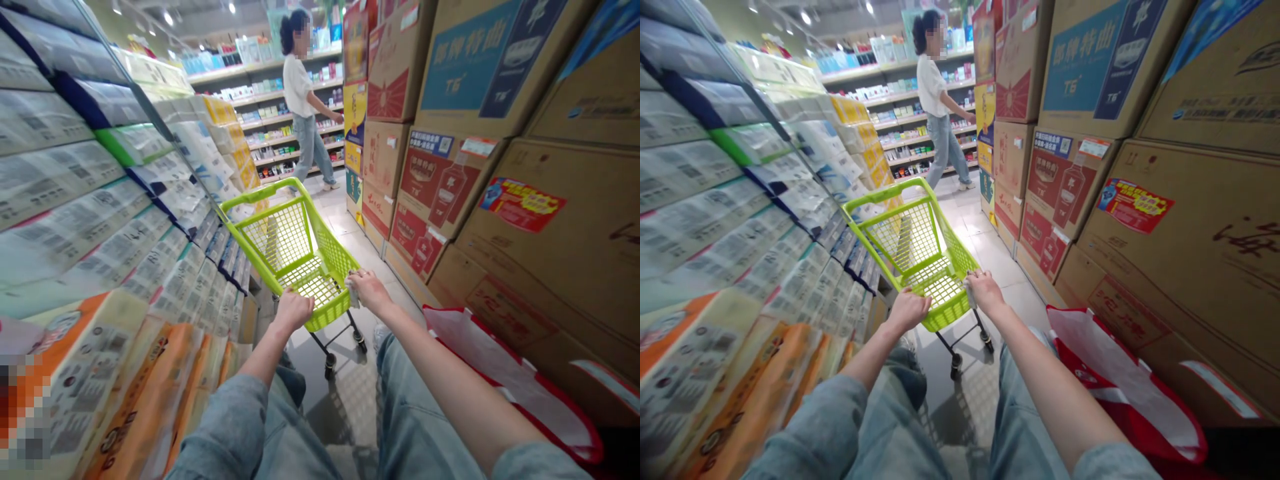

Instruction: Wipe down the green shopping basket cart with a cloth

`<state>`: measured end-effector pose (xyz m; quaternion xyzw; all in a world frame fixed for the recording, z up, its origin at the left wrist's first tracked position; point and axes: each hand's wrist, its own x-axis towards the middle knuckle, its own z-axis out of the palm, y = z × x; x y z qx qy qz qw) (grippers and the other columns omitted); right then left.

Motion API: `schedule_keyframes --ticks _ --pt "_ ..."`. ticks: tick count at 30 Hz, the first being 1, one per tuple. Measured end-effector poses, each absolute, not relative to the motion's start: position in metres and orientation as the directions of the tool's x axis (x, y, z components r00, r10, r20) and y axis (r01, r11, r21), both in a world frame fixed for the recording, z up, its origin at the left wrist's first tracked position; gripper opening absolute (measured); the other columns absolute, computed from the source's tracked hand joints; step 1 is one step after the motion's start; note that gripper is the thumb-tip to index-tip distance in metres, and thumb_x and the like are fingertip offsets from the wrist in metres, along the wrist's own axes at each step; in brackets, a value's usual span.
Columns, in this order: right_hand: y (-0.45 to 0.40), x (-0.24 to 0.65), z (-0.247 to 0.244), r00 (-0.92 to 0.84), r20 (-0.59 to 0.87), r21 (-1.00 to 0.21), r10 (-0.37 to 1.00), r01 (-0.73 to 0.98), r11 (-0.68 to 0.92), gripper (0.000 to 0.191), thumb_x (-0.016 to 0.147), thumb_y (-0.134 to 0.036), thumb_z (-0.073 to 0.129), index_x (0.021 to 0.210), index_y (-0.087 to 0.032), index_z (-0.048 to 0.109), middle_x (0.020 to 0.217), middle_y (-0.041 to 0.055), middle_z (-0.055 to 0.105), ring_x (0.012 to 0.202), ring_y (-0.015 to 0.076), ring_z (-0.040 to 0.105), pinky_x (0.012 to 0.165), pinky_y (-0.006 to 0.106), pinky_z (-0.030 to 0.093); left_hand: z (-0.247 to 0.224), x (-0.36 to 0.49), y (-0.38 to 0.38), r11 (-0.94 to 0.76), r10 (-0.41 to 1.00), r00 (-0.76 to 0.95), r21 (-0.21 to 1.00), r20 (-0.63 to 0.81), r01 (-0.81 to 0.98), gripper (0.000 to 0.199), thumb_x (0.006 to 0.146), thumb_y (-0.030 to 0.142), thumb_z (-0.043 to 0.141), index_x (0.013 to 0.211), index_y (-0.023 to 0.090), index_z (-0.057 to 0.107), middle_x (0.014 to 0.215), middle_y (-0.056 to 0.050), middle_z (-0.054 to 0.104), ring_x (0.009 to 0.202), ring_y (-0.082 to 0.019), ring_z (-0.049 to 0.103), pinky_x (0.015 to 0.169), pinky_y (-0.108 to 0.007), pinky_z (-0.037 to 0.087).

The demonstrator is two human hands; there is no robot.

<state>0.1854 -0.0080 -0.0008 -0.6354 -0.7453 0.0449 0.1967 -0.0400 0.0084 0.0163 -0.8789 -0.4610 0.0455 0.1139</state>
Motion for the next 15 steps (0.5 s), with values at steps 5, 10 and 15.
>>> schedule_keyframes --ticks 5,10,15 --pt "-0.028 0.144 -0.011 -0.008 0.342 -0.372 0.94 0.917 0.143 0.028 0.089 -0.018 0.044 0.108 -0.021 0.063 0.107 0.0108 0.059 0.094 0.0216 0.049 0.081 0.031 0.044 0.01 -0.047 0.008 -0.585 0.798 0.603 -0.25 -0.007 0.771 0.048 0.09 0.018 0.023 0.075 0.014 0.068 0.068 -0.013 0.068 0.062 -0.02 0.063 0.07 -0.037 0.037" --pt "-0.048 0.105 -0.023 -0.033 0.412 -0.406 0.911 0.888 0.216 0.031 0.089 -0.018 0.044 0.115 -0.021 0.059 0.111 0.0117 0.057 0.1 0.0209 0.048 0.086 0.033 0.044 0.008 -0.048 0.006 -0.547 0.825 0.565 -0.205 0.033 0.811 0.052 0.091 0.023 0.021 0.074 0.012 0.069 0.07 -0.015 0.069 0.063 -0.019 0.062 0.073 -0.038 0.035" --pt "-0.042 0.13 -0.026 -0.131 0.424 -0.379 0.896 0.873 0.307 0.033 0.088 -0.017 0.045 0.118 -0.024 0.058 0.11 0.009 0.057 0.101 0.02 0.049 0.085 0.031 0.045 0.006 -0.048 0.005 -0.546 0.824 0.563 -0.169 0.068 0.82 0.056 0.092 0.026 0.02 0.07 0.012 0.07 0.067 -0.014 0.068 0.061 -0.018 0.061 0.078 -0.038 0.033"
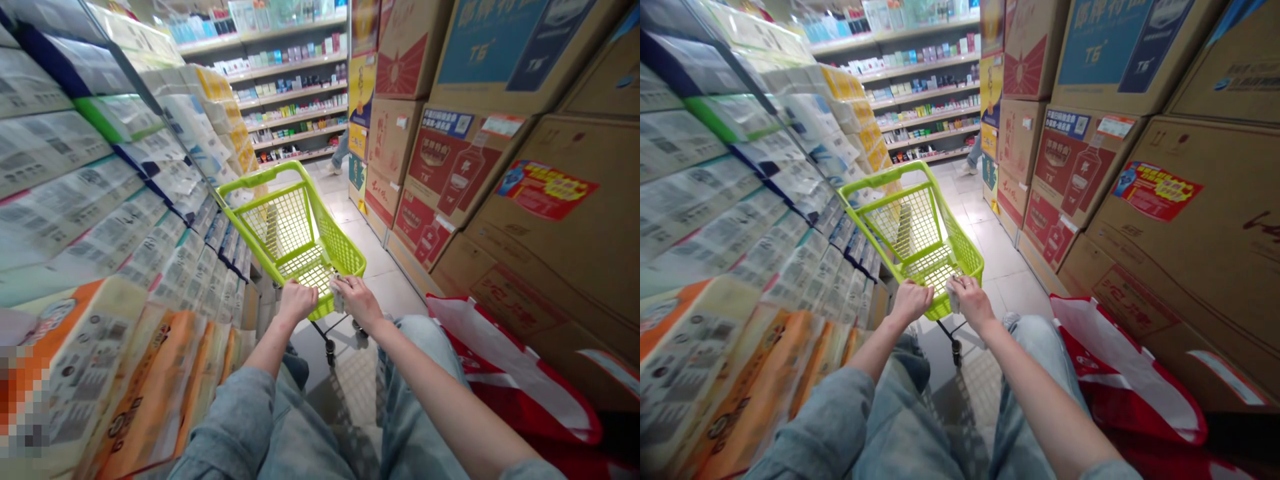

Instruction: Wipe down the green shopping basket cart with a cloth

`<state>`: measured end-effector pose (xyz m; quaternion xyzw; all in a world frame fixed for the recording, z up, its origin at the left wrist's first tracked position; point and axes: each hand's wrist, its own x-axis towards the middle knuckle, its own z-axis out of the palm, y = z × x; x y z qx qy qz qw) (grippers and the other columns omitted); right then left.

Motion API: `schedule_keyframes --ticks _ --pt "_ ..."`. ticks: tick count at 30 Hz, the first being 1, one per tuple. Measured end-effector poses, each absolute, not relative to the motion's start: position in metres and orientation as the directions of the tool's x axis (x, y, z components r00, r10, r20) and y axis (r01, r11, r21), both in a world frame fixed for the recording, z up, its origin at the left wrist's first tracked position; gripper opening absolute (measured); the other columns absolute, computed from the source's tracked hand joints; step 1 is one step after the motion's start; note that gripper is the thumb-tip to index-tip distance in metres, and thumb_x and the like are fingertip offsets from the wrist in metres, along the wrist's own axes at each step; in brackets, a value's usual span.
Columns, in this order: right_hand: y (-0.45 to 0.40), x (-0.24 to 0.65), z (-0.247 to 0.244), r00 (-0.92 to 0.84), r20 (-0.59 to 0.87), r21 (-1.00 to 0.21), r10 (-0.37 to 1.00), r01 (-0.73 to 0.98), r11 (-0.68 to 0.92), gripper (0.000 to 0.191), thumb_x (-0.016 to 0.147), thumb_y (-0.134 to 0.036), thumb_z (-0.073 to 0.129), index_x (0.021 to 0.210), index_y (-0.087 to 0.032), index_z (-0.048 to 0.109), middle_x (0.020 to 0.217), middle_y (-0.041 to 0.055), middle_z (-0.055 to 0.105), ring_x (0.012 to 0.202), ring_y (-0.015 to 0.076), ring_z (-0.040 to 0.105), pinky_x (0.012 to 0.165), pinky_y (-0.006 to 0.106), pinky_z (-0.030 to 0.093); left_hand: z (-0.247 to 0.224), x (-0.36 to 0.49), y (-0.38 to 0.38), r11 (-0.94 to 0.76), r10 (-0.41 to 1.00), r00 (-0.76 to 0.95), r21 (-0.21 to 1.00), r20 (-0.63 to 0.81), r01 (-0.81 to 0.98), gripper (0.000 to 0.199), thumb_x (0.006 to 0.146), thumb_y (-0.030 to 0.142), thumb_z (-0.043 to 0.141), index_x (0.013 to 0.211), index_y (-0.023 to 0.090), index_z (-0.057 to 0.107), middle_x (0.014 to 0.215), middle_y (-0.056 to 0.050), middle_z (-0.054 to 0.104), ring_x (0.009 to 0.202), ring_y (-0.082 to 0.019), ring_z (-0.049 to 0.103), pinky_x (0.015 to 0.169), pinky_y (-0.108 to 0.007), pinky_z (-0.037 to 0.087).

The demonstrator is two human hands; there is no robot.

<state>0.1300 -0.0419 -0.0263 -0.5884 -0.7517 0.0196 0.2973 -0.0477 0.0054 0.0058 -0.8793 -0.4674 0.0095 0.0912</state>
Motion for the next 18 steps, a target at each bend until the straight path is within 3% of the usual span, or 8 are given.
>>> schedule_keyframes --ticks 10,18 --pt "-0.012 0.174 -0.028 0.058 0.469 -0.457 0.881 0.87 0.186 0.03 0.091 -0.024 0.04 0.108 -0.019 0.064 0.109 0.0098 0.059 0.101 0.0224 0.048 0.088 0.034 0.043 0.003 -0.041 0.009 -0.538 0.822 0.56 -0.176 0.109 0.824 0.059 0.092 0.023 0.019 0.064 0.013 0.07 0.061 -0.012 0.067 0.055 -0.018 0.059 0.074 -0.038 0.033" --pt "-0.044 0.116 -0.035 0.042 0.514 -0.532 0.857 0.799 0.279 0.034 0.093 -0.026 0.037 0.116 -0.021 0.061 0.109 0.0101 0.057 0.102 0.0205 0.049 0.091 0.034 0.044 0.004 -0.042 0.009 -0.551 0.81 0.573 -0.171 0.124 0.817 0.055 0.093 0.025 0.021 0.069 0.012 0.07 0.064 -0.013 0.068 0.057 -0.018 0.06 0.074 -0.037 0.032"
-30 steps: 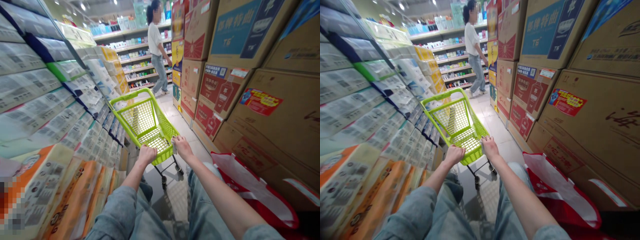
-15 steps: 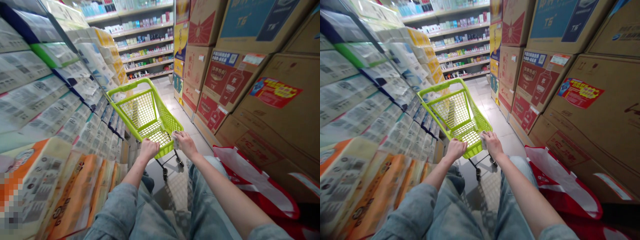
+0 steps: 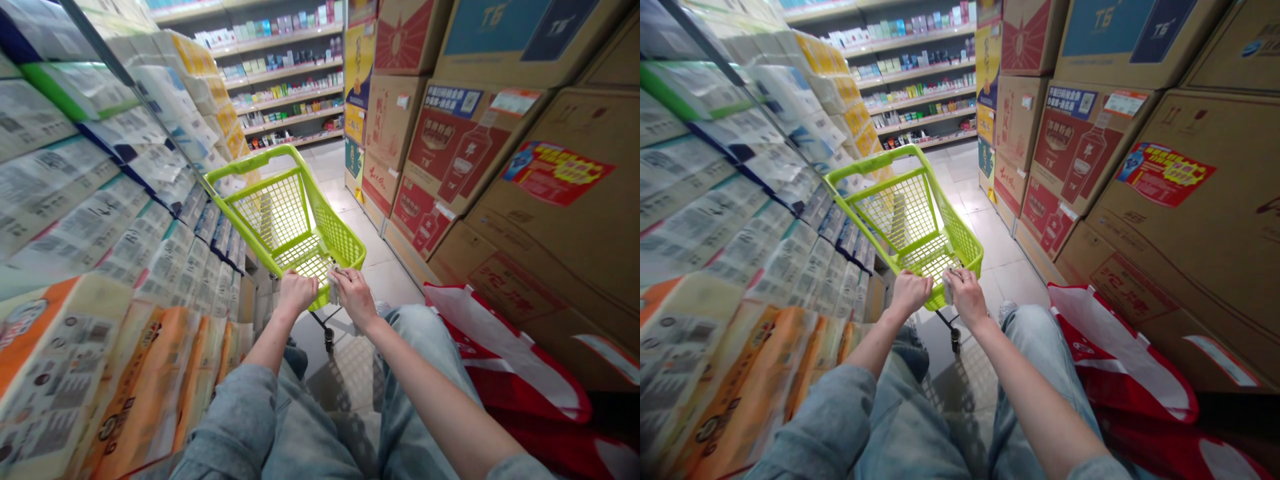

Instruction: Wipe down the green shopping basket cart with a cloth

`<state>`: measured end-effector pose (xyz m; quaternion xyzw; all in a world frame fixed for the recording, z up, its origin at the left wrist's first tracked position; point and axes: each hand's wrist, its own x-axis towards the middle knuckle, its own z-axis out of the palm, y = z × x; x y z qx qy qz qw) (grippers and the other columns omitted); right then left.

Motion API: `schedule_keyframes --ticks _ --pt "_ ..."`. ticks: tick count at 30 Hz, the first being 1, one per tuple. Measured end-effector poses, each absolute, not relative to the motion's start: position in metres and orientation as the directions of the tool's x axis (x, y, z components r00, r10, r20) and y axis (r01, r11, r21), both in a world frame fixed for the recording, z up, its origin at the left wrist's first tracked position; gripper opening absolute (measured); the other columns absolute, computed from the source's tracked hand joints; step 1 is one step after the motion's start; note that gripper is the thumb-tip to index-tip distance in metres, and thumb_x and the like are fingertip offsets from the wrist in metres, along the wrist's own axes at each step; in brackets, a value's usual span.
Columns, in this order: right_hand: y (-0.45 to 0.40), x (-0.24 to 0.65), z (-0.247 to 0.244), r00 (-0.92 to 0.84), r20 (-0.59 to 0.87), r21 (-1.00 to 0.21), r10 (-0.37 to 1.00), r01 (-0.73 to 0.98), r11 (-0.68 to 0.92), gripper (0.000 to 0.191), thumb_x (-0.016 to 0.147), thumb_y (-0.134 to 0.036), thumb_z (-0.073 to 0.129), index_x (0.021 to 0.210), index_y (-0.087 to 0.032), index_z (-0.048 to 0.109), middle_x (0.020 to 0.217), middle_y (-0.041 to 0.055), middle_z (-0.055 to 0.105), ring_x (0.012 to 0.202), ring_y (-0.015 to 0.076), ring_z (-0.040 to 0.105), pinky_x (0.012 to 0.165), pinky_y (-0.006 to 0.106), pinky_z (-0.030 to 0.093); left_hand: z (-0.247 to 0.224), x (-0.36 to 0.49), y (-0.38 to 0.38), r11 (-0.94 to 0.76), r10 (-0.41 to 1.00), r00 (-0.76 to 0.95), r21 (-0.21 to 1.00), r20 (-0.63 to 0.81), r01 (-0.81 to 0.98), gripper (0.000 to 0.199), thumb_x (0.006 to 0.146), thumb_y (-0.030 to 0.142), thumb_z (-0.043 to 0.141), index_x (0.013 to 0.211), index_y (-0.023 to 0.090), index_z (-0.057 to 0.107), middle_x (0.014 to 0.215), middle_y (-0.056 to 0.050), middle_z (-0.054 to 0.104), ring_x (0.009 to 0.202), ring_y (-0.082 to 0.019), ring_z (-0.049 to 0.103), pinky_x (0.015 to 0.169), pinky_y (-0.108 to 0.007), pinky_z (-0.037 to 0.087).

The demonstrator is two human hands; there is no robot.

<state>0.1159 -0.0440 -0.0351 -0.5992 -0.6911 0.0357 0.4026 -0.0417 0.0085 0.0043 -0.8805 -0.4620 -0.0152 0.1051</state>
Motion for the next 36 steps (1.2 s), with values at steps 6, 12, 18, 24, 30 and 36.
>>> schedule_keyframes --ticks 6,12,18,24,30,36 --pt "-0.04 0.132 -0.037 0.083 0.543 -0.623 0.835 0.706 0.335 0.031 0.091 -0.03 0.041 0.111 -0.024 0.063 0.105 0.0086 0.057 0.101 0.0205 0.052 0.09 0.037 0.046 -0.004 -0.045 0.007 -0.549 0.783 0.578 -0.181 0.229 0.816 0.055 0.092 0.024 0.025 0.058 0.014 0.067 0.057 -0.01 0.067 0.05 -0.016 0.057 0.069 -0.036 0.031" --pt "-0.023 0.167 -0.041 0.372 0.508 -0.733 0.777 0.66 0.163 0.025 0.087 -0.025 0.045 0.1 -0.018 0.065 0.104 0.0099 0.051 0.096 0.0202 0.055 0.087 0.035 0.047 -0.007 -0.044 0.007 -0.554 0.768 0.584 -0.183 0.264 0.812 0.054 0.091 0.025 0.027 0.054 0.016 0.066 0.053 -0.008 0.065 0.046 -0.015 0.053 0.069 -0.035 0.031" --pt "-0.039 0.137 -0.043 0.307 0.508 -0.735 0.805 0.641 0.219 0.025 0.088 -0.026 0.044 0.103 -0.02 0.063 0.106 0.0096 0.05 0.1 0.0199 0.054 0.088 0.035 0.047 -0.006 -0.044 0.006 -0.552 0.765 0.582 -0.183 0.278 0.813 0.055 0.091 0.026 0.027 0.056 0.014 0.067 0.053 -0.01 0.065 0.046 -0.014 0.054 0.07 -0.035 0.031" --pt "-0.057 0.119 -0.052 0.301 0.477 -0.802 0.826 0.533 0.269 0.021 0.087 -0.023 0.046 0.1 -0.019 0.061 0.101 0.0081 0.052 0.097 0.0174 0.054 0.087 0.032 0.047 -0.007 -0.045 0.006 -0.558 0.763 0.582 -0.167 0.281 0.813 0.055 0.092 0.027 0.027 0.056 0.014 0.067 0.054 -0.01 0.065 0.046 -0.014 0.054 0.069 -0.035 0.03" --pt "-0.047 0.143 -0.065 0.571 0.428 -0.842 0.701 0.533 0.079 0.023 0.08 -0.02 0.048 0.1 -0.018 0.059 0.098 0.0091 0.053 0.097 0.0203 0.052 0.09 0.037 0.043 -0.009 -0.046 0.007 -0.559 0.762 0.585 -0.175 0.277 0.81 0.053 0.09 0.024 0.028 0.054 0.015 0.065 0.052 -0.009 0.064 0.044 -0.014 0.051 0.068 -0.035 0.03" --pt "-0.036 0.13 -0.071 0.584 0.378 -0.865 0.718 0.499 0.049 0.024 0.079 -0.019 0.048 0.099 -0.017 0.06 0.099 0.0097 0.051 0.091 0.0198 0.054 0.086 0.037 0.045 -0.007 -0.043 0.007 -0.573 0.761 0.598 -0.172 0.253 0.802 0.052 0.089 0.022 0.028 0.054 0.015 0.066 0.052 -0.009 0.064 0.044 -0.015 0.052 0.067 -0.035 0.03"
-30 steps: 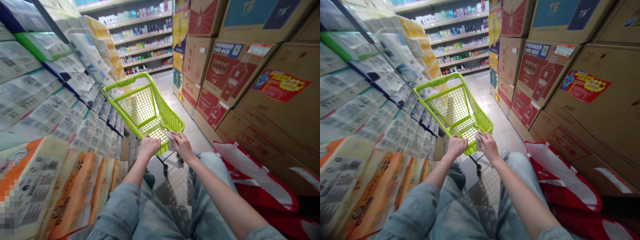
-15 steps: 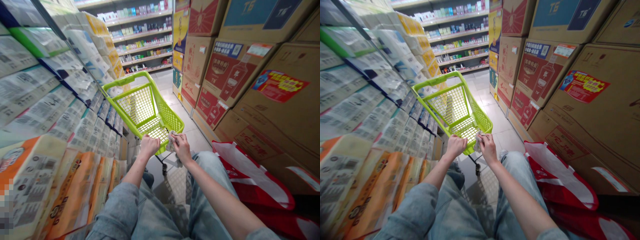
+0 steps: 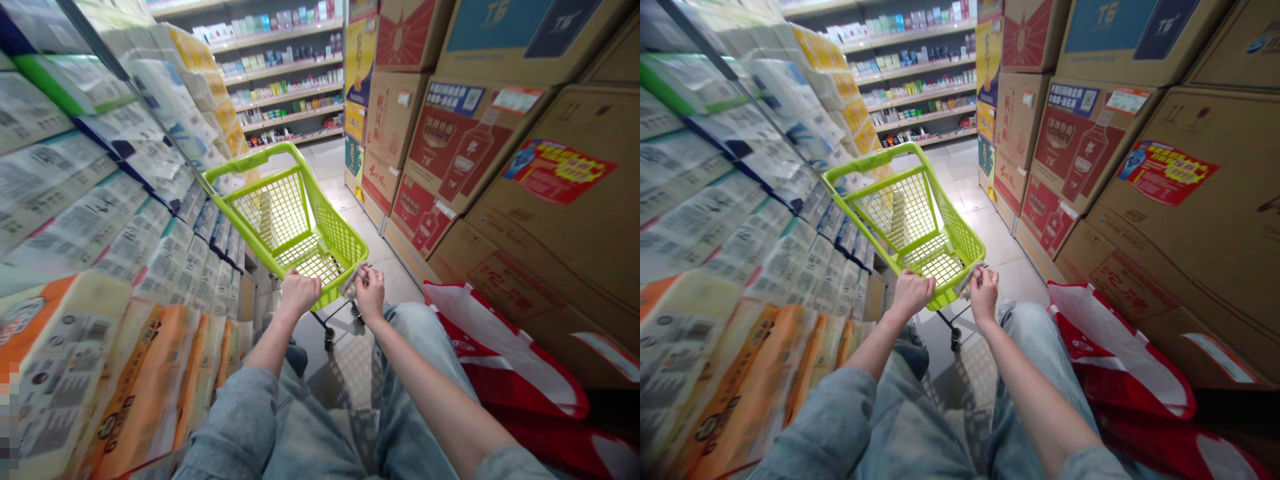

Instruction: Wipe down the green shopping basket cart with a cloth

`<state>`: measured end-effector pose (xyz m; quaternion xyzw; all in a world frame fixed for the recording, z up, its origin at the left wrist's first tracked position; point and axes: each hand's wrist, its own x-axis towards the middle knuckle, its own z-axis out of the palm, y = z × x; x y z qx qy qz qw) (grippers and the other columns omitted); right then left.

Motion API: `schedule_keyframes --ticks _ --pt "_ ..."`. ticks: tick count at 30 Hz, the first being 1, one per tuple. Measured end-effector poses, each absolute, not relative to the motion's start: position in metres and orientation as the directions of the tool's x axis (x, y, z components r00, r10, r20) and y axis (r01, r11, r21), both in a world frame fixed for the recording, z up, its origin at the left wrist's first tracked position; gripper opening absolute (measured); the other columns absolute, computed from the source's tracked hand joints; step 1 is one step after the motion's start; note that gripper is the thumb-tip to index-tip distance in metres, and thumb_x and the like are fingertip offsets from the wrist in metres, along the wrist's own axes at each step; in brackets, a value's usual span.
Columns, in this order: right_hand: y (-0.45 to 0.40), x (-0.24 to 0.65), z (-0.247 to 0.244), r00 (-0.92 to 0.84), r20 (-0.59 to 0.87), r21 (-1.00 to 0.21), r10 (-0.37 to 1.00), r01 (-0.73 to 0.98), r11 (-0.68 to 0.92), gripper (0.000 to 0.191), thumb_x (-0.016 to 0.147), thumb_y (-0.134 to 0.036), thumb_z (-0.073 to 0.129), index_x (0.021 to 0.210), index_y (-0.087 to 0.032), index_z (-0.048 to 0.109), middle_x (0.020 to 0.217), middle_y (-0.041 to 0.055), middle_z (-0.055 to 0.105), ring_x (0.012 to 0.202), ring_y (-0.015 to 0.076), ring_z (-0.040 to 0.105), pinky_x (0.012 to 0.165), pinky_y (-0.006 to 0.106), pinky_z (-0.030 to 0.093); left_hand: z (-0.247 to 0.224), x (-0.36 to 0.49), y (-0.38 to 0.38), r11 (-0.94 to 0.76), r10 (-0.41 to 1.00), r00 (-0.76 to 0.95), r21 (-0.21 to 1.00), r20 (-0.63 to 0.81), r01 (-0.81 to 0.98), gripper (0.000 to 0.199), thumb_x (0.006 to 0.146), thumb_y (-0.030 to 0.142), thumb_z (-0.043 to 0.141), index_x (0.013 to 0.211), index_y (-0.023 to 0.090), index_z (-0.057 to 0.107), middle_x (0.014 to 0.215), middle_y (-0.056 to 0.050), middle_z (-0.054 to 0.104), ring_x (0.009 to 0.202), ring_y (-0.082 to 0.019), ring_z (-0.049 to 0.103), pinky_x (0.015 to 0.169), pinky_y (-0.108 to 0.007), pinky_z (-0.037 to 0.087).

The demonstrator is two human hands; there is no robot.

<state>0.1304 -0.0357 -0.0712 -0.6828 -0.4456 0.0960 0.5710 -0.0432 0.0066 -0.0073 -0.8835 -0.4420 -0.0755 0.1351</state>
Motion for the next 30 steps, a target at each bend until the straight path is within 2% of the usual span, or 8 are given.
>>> schedule_keyframes --ticks 3,8,14,16,23,30 --pt "-0.047 0.109 -0.074 0.536 0.375 -0.866 0.756 0.494 0.079 0.025 0.079 -0.018 0.047 0.1 -0.018 0.06 0.1 0.0091 0.05 0.092 0.0197 0.054 0.086 0.036 0.046 -0.004 -0.042 0.006 -0.581 0.758 0.605 -0.171 0.241 0.796 0.052 0.09 0.022 0.028 0.056 0.015 0.066 0.053 -0.01 0.064 0.045 -0.016 0.053 0.067 -0.036 0.03" --pt "-0.071 0.086 -0.071 0.275 0.422 -0.813 0.864 0.536 0.227 0.027 0.082 -0.016 0.047 0.104 -0.021 0.061 0.102 0.0076 0.05 0.093 0.0183 0.055 0.084 0.033 0.047 -0.001 -0.044 0.005 -0.596 0.745 0.621 -0.177 0.242 0.783 0.05 0.09 0.021 0.028 0.058 0.014 0.066 0.054 -0.009 0.064 0.047 -0.016 0.054 0.068 -0.036 0.03" --pt "-0.066 0.112 -0.067 0.107 0.52 -0.638 0.847 0.708 0.302 0.025 0.085 -0.019 0.045 0.102 -0.022 0.063 0.103 0.0092 0.052 0.099 0.0213 0.053 0.086 0.036 0.047 -0.005 -0.045 0.004 -0.593 0.74 0.62 -0.181 0.26 0.784 0.047 0.088 0.022 0.03 0.056 0.015 0.065 0.054 -0.009 0.064 0.046 -0.015 0.052 0.068 -0.035 0.031" --pt "-0.058 0.129 -0.067 0.124 0.53 -0.608 0.839 0.745 0.274 0.025 0.085 -0.02 0.045 0.102 -0.021 0.063 0.104 0.0095 0.052 0.1 0.022 0.052 0.087 0.036 0.047 -0.006 -0.045 0.004 -0.59 0.744 0.614 -0.174 0.263 0.789 0.049 0.088 0.022 0.03 0.055 0.015 0.065 0.053 -0.009 0.064 0.046 -0.015 0.052 0.068 -0.035 0.031" --pt "-0.036 0.167 -0.065 0.273 0.476 -0.634 0.836 0.765 0.111 0.031 0.079 -0.016 0.047 0.106 -0.021 0.062 0.103 0.0089 0.052 0.095 0.0219 0.052 0.081 0.035 0.048 -0.004 -0.042 0.005 -0.582 0.751 0.61 -0.184 0.251 0.792 0.049 0.088 0.022 0.031 0.053 0.015 0.065 0.053 -0.009 0.064 0.045 -0.015 0.051 0.067 -0.035 0.03" --pt "-0.035 0.164 -0.062 0.44 0.445 -0.78 0.78 0.618 0.096 0.026 0.077 -0.018 0.048 0.097 -0.02 0.065 0.098 0.0066 0.052 0.09 0.0185 0.055 0.082 0.033 0.047 -0.005 -0.04 0.006 -0.571 0.764 0.597 -0.176 0.246 0.802 0.052 0.09 0.023 0.029 0.058 0.014 0.069 0.054 -0.009 0.065 0.047 -0.014 0.052 0.069 -0.035 0.031"
